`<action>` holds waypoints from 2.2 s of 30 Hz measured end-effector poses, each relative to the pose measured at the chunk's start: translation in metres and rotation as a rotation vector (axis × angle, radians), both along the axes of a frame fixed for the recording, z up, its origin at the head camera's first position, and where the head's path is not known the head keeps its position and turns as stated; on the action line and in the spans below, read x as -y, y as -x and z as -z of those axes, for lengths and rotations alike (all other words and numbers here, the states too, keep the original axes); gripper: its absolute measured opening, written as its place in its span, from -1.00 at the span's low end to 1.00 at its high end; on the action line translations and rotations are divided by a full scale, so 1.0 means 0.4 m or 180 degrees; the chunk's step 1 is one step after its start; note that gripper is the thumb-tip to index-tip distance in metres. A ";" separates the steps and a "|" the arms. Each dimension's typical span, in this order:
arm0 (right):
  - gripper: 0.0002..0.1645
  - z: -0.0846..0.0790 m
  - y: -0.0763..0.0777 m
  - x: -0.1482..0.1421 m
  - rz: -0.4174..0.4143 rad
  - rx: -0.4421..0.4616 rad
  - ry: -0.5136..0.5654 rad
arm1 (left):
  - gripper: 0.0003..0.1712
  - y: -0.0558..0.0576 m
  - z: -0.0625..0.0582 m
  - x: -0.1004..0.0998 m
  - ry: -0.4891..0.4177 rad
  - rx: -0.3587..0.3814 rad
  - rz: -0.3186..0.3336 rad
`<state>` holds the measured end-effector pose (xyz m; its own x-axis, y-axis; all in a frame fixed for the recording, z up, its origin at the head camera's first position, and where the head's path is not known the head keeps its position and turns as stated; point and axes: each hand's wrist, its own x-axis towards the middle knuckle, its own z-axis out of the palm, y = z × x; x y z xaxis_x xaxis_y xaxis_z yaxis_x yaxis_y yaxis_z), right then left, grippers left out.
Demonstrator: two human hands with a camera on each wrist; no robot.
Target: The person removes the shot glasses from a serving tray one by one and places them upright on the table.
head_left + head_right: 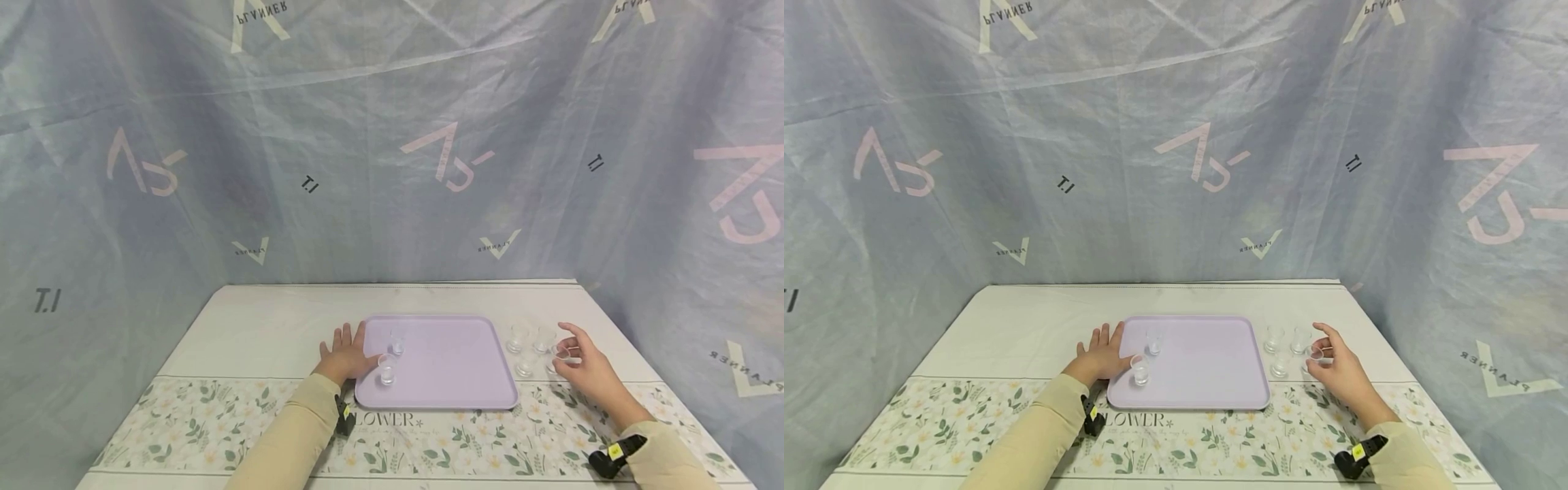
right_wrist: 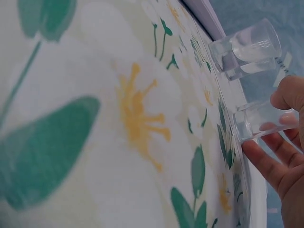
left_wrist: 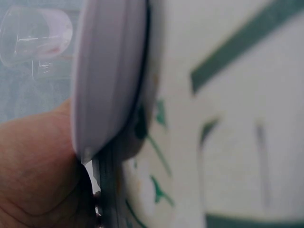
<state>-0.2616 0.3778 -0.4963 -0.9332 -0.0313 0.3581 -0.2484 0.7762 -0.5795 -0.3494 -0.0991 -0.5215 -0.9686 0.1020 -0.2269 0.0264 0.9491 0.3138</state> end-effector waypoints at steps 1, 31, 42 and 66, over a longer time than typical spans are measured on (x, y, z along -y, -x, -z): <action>-0.02 -0.001 0.000 0.000 -0.0013 0.0016 -0.0013 | 0.16 0.000 0.000 0.000 0.0000 -0.0002 0.0002; -0.11 -0.162 0.091 0.196 -0.0568 -0.0543 0.0147 | 0.15 -0.028 -0.037 -0.004 -0.0078 0.0055 -0.0006; -0.09 -0.170 0.107 0.322 -0.0959 -0.0477 0.0451 | 0.13 -0.029 -0.039 -0.007 -0.0094 0.0013 0.0010; -0.06 -0.085 0.100 0.561 -0.1872 -0.0045 0.1080 | 0.13 -0.017 -0.028 -0.007 -0.0039 0.0052 -0.0025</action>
<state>-0.3016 0.1535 -0.4622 -0.7904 -0.4159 0.4497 -0.5830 0.2852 -0.7608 -0.3427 -0.0964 -0.5103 -0.9655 0.0974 -0.2414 0.0139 0.9453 0.3258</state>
